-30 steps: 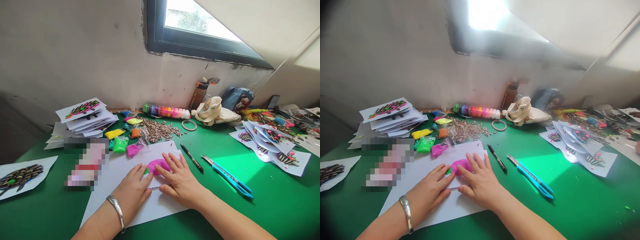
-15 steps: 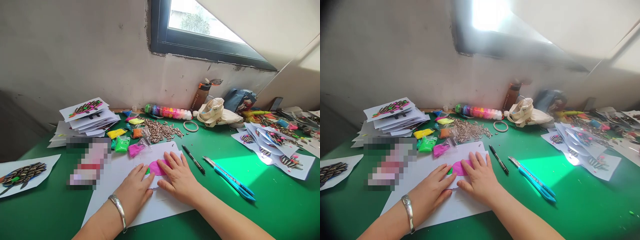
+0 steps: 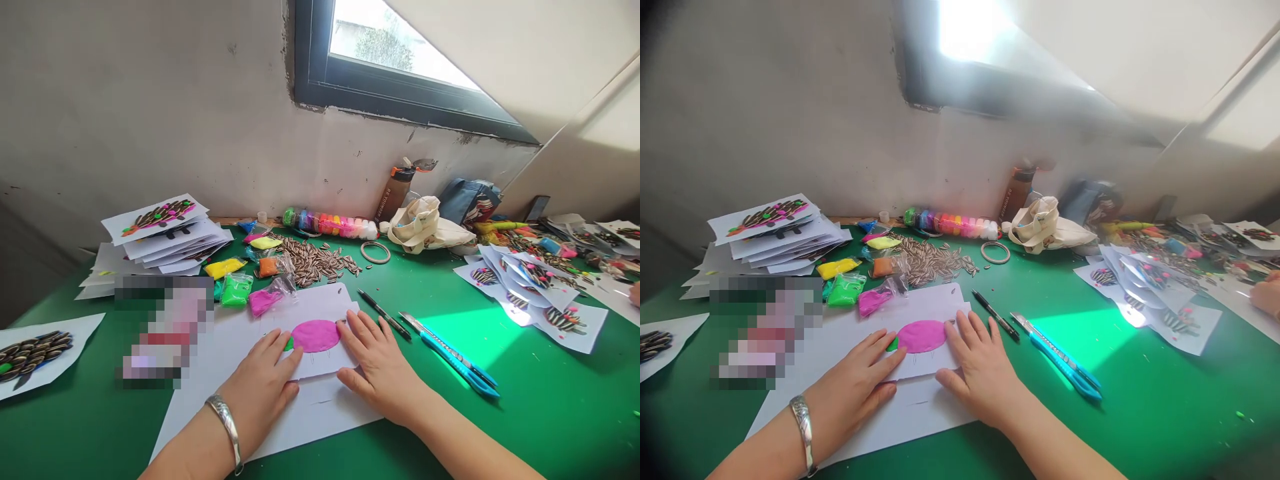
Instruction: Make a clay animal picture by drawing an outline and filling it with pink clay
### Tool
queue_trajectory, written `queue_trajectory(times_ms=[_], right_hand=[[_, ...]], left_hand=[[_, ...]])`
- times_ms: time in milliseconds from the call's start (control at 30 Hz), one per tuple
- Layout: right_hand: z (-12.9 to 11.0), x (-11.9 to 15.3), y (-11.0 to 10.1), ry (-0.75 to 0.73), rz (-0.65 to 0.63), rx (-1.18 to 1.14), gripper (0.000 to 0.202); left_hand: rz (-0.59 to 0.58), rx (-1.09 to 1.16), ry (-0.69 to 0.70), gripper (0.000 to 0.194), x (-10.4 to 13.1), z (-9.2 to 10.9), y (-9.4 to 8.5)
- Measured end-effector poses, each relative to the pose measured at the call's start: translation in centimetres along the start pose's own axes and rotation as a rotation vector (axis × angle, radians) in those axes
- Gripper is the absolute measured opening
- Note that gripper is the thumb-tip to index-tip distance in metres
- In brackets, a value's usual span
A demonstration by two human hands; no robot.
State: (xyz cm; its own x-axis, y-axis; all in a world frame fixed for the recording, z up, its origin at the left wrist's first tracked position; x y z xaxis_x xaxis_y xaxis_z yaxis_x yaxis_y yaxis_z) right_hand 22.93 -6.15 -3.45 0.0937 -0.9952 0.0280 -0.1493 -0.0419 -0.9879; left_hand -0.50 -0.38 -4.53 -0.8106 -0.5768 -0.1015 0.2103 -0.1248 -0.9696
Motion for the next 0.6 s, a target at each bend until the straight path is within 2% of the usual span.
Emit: queue_trajectory(times_ms=[233, 400, 600], right_hand=[[-0.8, 0.1, 0.0, -0.028, 0.084, 0.044, 0.067], [-1.1, 0.3, -0.2, -0.091, 0.069, 0.050, 0.067], [-1.2, 0.5, -0.2, -0.100, 0.118, 0.033, 0.062]], left_hand=[[0.009, 0.006, -0.002, 0.043, 0.1, 0.0, 0.0], [0.017, -0.001, 0.004, 0.043, 0.0, 0.1, -0.1], [0.019, 0.003, 0.004, 0.042, 0.0, 0.1, -0.1]])
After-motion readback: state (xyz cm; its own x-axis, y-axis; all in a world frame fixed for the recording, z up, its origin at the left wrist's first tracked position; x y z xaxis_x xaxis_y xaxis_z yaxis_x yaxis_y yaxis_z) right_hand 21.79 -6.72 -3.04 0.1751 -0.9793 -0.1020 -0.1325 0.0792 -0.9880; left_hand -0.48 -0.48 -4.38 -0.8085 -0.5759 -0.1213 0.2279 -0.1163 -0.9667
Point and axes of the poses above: each hand's wrist, its own x-axis away from the middle knuckle, its own y-axis out of the palm, z = x × y, the point moved 2 cm from there along -x, towards the middle knuckle, and after that the axes turned 6 degrees about y, right-handed, at the moved point
